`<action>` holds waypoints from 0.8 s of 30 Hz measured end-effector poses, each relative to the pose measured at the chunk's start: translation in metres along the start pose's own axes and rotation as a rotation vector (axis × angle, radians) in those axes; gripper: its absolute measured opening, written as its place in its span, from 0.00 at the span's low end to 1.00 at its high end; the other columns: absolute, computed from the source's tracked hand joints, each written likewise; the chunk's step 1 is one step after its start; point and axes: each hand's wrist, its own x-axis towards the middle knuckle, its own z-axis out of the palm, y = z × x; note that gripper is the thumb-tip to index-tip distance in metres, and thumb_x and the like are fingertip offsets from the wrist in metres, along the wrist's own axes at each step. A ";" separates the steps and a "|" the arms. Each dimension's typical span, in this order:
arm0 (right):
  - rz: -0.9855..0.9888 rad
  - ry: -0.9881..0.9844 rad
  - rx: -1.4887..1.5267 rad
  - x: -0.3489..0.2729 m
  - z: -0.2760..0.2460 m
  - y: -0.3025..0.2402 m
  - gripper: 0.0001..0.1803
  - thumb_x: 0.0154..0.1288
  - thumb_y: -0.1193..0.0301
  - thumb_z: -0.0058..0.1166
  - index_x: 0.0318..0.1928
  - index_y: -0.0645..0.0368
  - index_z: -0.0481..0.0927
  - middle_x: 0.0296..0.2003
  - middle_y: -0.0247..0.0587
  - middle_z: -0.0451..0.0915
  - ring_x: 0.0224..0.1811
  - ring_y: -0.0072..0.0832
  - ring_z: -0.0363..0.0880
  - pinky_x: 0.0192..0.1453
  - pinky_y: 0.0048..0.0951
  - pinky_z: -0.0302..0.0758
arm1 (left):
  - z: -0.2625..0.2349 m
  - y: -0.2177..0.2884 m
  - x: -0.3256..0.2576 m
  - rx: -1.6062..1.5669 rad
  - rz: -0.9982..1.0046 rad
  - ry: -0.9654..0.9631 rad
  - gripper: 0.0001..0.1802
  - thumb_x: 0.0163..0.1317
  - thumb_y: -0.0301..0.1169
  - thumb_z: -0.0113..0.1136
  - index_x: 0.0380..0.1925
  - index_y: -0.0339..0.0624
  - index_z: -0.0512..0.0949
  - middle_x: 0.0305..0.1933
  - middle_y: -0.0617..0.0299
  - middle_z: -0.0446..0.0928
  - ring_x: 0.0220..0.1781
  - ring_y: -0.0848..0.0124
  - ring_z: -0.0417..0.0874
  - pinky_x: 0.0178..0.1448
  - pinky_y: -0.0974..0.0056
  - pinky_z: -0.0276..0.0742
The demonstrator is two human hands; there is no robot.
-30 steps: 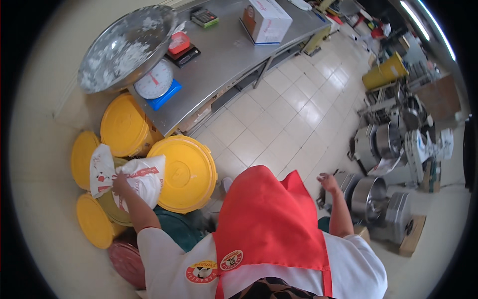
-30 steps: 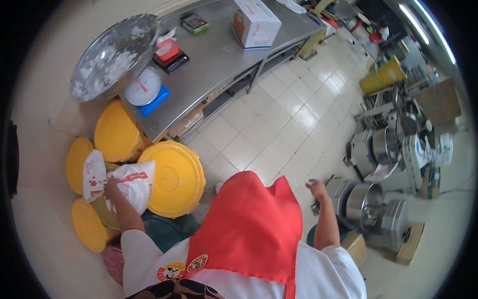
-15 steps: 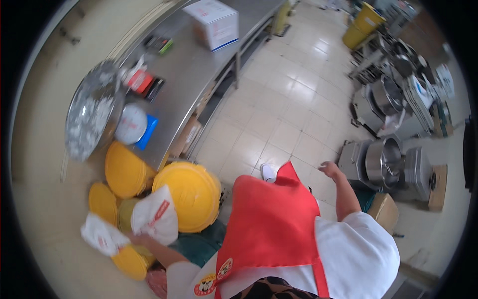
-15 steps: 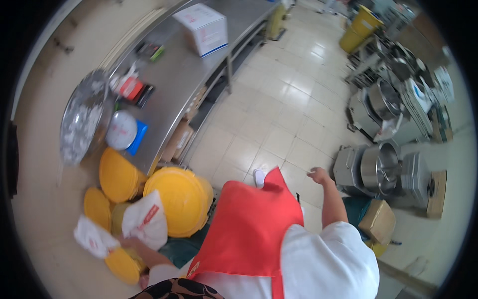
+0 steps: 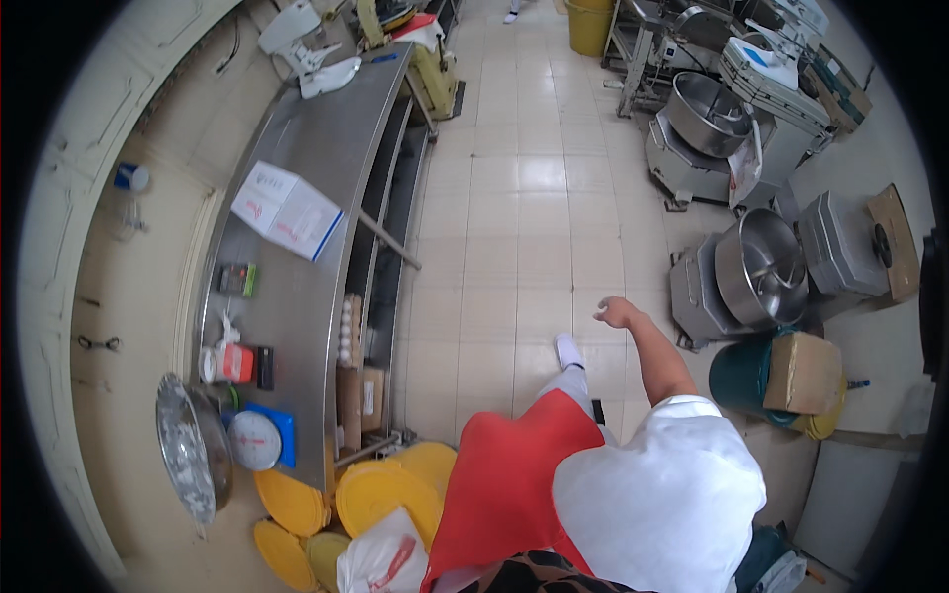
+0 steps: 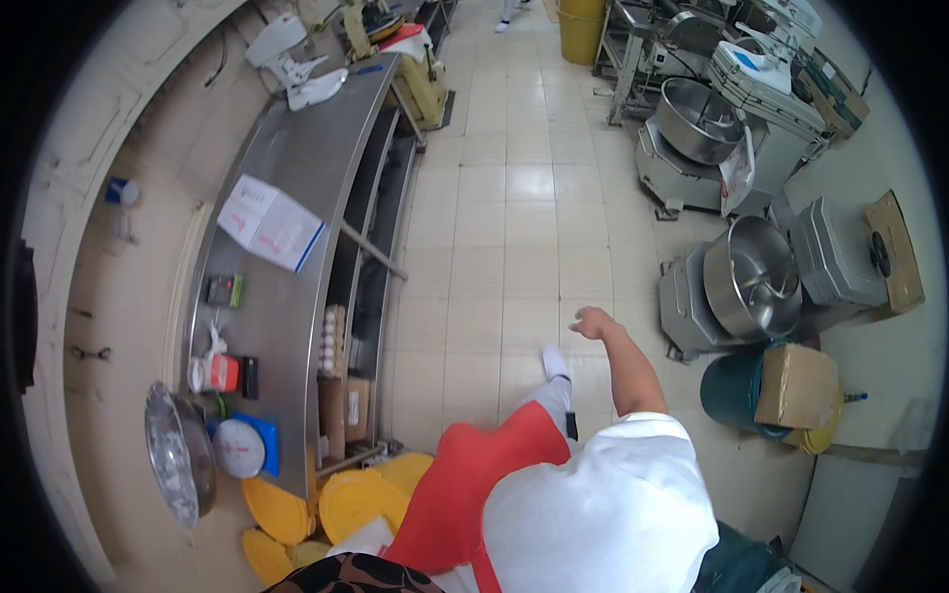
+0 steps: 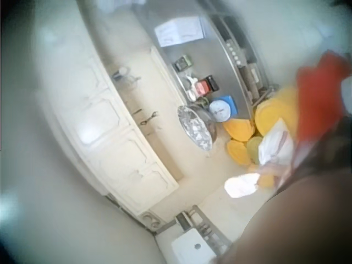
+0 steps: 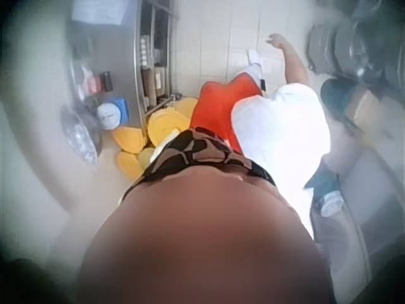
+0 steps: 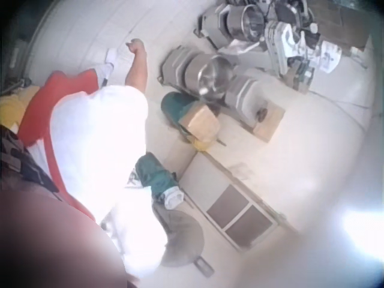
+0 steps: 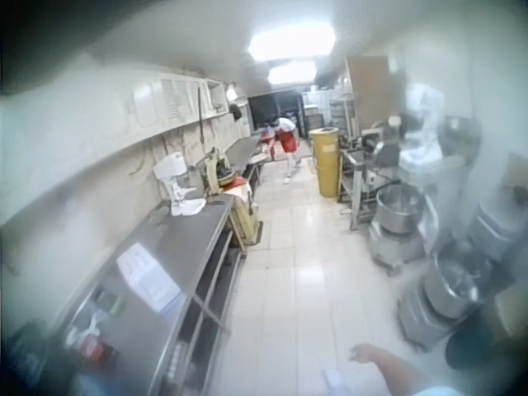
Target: The person organizes several bags of flour by stacking and repositioning them in a storage area. The person then moves a small box from beneath a workspace and places it on a stainless steel table.
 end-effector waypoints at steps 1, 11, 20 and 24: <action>0.008 -0.002 -0.022 0.016 -0.015 0.022 0.31 0.64 0.50 0.61 0.56 0.64 0.83 0.55 0.59 0.82 0.60 0.50 0.79 0.66 0.41 0.74 | 0.016 0.025 -0.012 0.052 0.011 -0.037 0.43 0.58 0.49 0.66 0.69 0.37 0.67 0.54 0.53 0.79 0.53 0.58 0.81 0.62 0.53 0.76; -0.023 -0.124 -0.225 0.161 -0.146 0.216 0.30 0.68 0.46 0.51 0.48 0.62 0.87 0.50 0.57 0.84 0.58 0.54 0.79 0.64 0.45 0.74 | 0.184 0.233 -0.149 0.684 0.044 -0.379 0.41 0.57 0.51 0.66 0.68 0.43 0.69 0.58 0.55 0.77 0.57 0.60 0.79 0.64 0.54 0.73; 0.107 0.252 0.157 0.268 -0.383 0.248 0.31 0.61 0.52 0.65 0.57 0.63 0.82 0.53 0.58 0.83 0.58 0.51 0.81 0.65 0.42 0.75 | 0.337 0.357 -0.207 1.170 0.129 -0.599 0.39 0.57 0.53 0.66 0.66 0.48 0.72 0.62 0.56 0.76 0.61 0.62 0.78 0.67 0.55 0.71; 0.170 0.426 0.107 0.309 -0.489 0.309 0.30 0.63 0.53 0.63 0.58 0.63 0.82 0.54 0.58 0.82 0.60 0.51 0.79 0.65 0.42 0.74 | 0.448 0.448 -0.227 1.264 0.205 -0.666 0.38 0.56 0.54 0.66 0.66 0.50 0.73 0.63 0.57 0.76 0.63 0.63 0.78 0.68 0.55 0.70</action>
